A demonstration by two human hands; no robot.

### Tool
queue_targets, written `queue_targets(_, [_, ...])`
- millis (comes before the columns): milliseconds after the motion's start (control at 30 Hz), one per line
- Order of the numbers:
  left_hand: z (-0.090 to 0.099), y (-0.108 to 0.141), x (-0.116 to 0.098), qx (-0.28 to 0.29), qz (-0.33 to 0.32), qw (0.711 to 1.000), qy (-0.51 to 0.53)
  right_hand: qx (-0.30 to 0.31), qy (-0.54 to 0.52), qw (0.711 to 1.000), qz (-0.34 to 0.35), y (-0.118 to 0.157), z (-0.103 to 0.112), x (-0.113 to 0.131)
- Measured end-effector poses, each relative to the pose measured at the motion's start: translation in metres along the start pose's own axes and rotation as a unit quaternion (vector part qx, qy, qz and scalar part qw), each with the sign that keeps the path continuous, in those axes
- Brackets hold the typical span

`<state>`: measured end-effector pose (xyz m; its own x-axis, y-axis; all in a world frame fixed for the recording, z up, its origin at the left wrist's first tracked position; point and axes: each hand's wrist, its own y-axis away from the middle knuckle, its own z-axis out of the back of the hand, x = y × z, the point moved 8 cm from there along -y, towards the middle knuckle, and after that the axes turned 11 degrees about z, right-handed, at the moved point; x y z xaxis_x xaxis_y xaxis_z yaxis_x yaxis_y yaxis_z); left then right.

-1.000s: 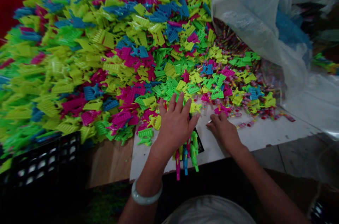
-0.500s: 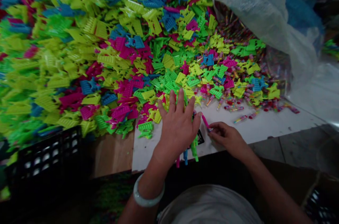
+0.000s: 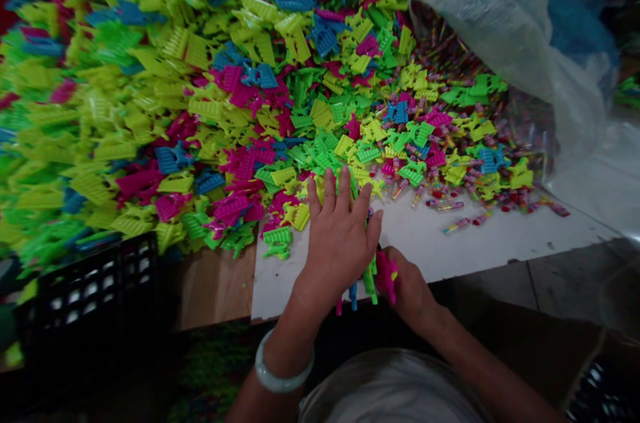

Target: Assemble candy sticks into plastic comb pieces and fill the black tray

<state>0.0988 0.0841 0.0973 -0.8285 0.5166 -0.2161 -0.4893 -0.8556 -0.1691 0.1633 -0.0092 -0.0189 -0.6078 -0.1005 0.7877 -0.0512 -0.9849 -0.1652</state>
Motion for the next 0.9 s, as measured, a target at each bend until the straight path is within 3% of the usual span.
queue_targets(100, [-0.001, 0.000, 0.000, 0.005, -0.004, 1.000, 0.001, 0.041, 0.062, 0.997, -0.019, -0.004, -0.009, 0.002])
queue_targets(200, [-0.001, 0.000, -0.001, 0.012, -0.014, 1.000, 0.000, 0.046, 0.041, 0.998, 0.008, -0.013, -0.011, 0.008])
queue_targets(400, [0.000, 0.001, 0.000, -0.006, -0.017, 1.000, -0.002, -0.031, -0.033, 0.999, 0.004, -0.009, 0.002, 0.004])
queue_targets(500, [0.000, 0.002, 0.001, -0.010, -0.013, 1.000, 0.000, -0.062, -0.122, 0.989, -0.050, 0.000, 0.008, -0.012])
queue_targets(600, [0.000, 0.001, 0.001, -0.010, -0.010, 1.000, -0.001, -0.063, -0.145, 0.983, -0.090, 0.005, 0.013, -0.023])
queue_targets(767, [-0.001, 0.000, 0.000, -0.001, -0.008, 1.000, -0.008, -0.066, -0.048, 0.996, -0.027, 0.000, 0.021, -0.006])
queue_targets(900, [-0.001, 0.000, 0.000, -0.001, -0.013, 1.000, -0.007, 0.002, 0.070, 0.998, 0.002, 0.001, 0.001, 0.012])
